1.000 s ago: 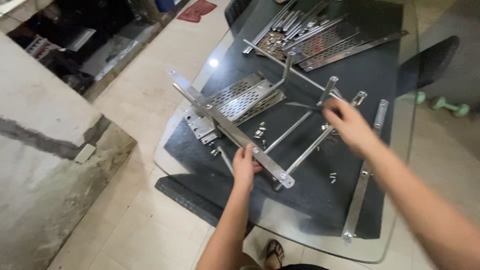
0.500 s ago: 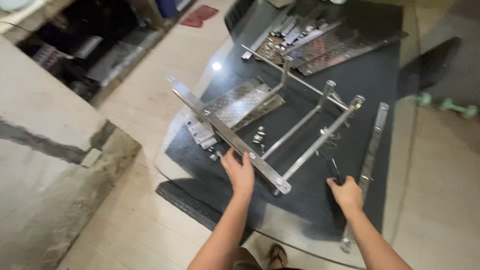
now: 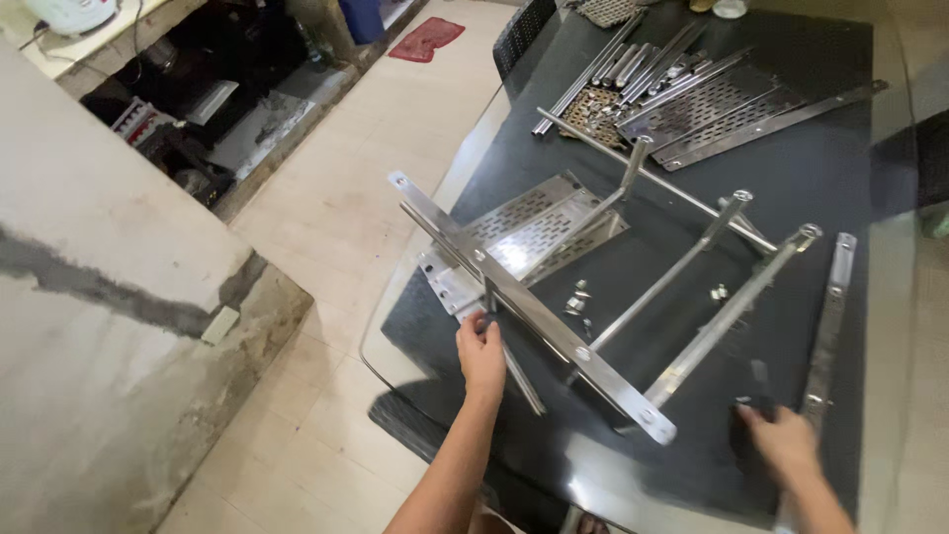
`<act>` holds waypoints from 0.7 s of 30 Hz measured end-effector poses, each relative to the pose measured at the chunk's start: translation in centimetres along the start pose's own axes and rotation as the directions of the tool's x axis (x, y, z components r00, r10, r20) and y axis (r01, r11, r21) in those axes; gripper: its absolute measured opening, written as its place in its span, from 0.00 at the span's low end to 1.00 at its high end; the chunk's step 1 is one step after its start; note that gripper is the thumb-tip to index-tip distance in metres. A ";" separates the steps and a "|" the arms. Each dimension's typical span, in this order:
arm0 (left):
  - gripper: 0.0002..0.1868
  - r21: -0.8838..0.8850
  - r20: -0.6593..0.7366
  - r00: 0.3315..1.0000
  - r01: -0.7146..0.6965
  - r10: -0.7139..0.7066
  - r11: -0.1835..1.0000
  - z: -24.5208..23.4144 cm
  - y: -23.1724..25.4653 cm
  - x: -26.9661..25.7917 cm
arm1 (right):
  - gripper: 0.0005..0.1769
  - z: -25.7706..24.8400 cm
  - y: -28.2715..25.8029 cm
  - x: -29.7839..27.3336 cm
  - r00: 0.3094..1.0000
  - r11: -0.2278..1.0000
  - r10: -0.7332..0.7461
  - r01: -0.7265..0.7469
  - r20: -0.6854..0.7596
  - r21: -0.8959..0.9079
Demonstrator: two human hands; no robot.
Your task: The person assembles a stainless steel rack frame on a glass table, fitting long tubes and side rails together, aligning perforated metal panels and flat rails against the frame, and driving screws by hand and with a screwdriver to fasten the joints.
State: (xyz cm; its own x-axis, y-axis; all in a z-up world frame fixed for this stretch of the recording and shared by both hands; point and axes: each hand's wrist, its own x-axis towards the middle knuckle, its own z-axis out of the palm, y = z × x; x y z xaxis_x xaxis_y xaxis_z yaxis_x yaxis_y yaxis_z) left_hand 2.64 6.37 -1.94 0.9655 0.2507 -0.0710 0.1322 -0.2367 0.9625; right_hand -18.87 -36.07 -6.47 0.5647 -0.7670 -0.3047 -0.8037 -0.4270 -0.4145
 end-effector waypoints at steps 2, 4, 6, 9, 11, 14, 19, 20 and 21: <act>0.21 -0.186 0.072 0.997 -0.010 0.023 0.983 -0.4 -0.4 3.0 | 0.29 -2.2 -0.7 -0.6 0.975 0.949 0.215 -0.221 0.050 0.224; 0.22 -0.319 0.146 0.987 -0.013 0.063 0.948 -0.5 -0.5 5.8 | 0.19 -3.5 -3.9 -2.1 0.990 0.886 0.141 -0.112 -0.031 0.450; 0.24 -0.401 0.229 0.967 -0.010 0.111 0.916 -0.1 -0.2 7.8 | 0.16 -4.4 -8.7 -4.5 0.987 0.742 -0.070 0.149 -0.147 0.654; 0.21 -0.129 0.295 0.942 -0.125 0.158 0.984 -0.4 0.5 9.8 | 0.10 -6.0 -19.0 -7.5 0.984 0.642 -0.168 0.159 -0.064 0.750; 0.23 -0.188 0.368 0.921 -0.063 0.130 0.980 -1.1 1.3 10.9 | 0.10 -4.6 -26.8 -9.9 0.973 0.759 -0.232 0.168 0.020 0.629; 0.23 -0.204 0.417 0.871 -0.188 0.259 0.961 -2.7 2.5 12.2 | 0.12 -2.2 -35.9 -13.5 0.917 0.858 -0.398 0.361 0.028 0.366; 0.32 -0.059 0.446 0.791 -0.440 0.418 0.896 -4.0 5.4 12.9 | 0.16 1.6 -43.3 -15.5 0.919 0.900 -0.393 0.375 0.039 0.219; 0.36 -0.042 0.461 0.806 -0.397 0.370 0.917 -4.0 6.0 12.8 | 0.16 2.1 -43.8 -15.4 0.911 0.891 -0.410 0.391 0.037 0.230; 0.40 -0.022 0.472 0.821 -0.353 0.321 0.935 -4.1 6.7 12.7 | 0.16 2.7 -44.3 -15.2 0.902 0.880 -0.430 0.410 0.035 0.240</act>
State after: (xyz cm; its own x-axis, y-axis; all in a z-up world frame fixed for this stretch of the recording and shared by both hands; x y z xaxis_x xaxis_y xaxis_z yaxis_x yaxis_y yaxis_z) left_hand 14.89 11.84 4.67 0.9411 -0.3135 0.1267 -0.2218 -0.2897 0.9311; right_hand 8.64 -4.25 14.22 0.8618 -0.4911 -0.1269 -0.4304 -0.5757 -0.6952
